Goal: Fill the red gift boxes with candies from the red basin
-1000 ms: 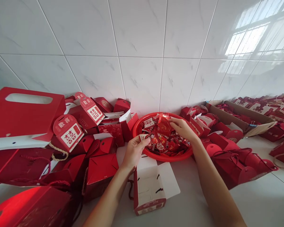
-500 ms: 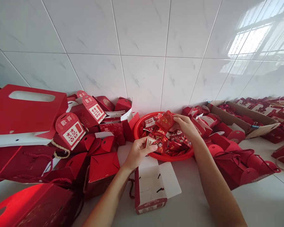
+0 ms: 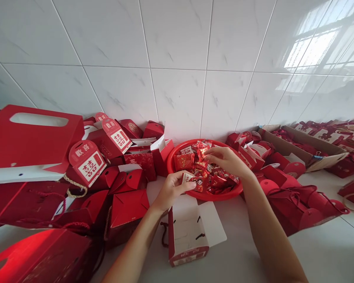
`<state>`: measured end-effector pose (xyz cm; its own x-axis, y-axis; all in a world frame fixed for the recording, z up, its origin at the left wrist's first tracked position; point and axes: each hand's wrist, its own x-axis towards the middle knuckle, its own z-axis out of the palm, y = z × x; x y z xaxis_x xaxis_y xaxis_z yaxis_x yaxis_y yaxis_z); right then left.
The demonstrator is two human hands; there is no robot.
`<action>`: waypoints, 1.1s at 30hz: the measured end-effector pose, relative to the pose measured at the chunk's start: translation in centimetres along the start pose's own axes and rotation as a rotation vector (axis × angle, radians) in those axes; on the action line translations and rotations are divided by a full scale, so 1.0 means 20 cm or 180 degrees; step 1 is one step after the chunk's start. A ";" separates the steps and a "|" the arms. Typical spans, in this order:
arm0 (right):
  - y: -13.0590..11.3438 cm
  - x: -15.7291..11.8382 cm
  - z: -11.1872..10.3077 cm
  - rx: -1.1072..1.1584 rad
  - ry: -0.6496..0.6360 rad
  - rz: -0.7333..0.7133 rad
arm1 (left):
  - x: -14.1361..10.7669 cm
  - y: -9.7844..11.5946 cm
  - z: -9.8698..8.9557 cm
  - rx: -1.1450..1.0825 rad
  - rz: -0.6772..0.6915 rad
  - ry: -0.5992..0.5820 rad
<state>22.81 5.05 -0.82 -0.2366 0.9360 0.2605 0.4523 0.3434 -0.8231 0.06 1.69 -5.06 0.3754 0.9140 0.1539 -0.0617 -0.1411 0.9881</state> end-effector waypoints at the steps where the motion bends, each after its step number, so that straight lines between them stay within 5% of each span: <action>1: -0.01 -0.02 -0.04 -0.0068 -0.0150 0.0007 | 0.00 -0.01 0.00 -0.0043 0.0005 0.0019; 6: -0.02 -0.06 -0.13 -0.0845 -0.1378 0.0003 | 0.01 -0.04 -0.01 -0.0201 0.0010 0.0049; 9: 0.00 -0.06 -0.13 -0.1218 -0.1630 0.0110 | 0.01 -0.05 -0.02 -0.0222 0.0016 0.0092; 21: 0.05 -0.02 -0.12 -0.0199 0.0212 -0.0274 | 0.02 -0.10 -0.02 -0.0529 0.0039 0.0036; 33: 0.03 -0.03 -0.08 0.0383 -0.0038 -0.0293 | 0.02 -0.05 0.00 -0.0267 0.0062 0.0253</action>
<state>24.60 4.82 -0.59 -0.2827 0.8999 0.3322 0.3220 0.4152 -0.8508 0.33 2.09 -5.91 0.2990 0.9391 0.1691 -0.1467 -0.1299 0.9806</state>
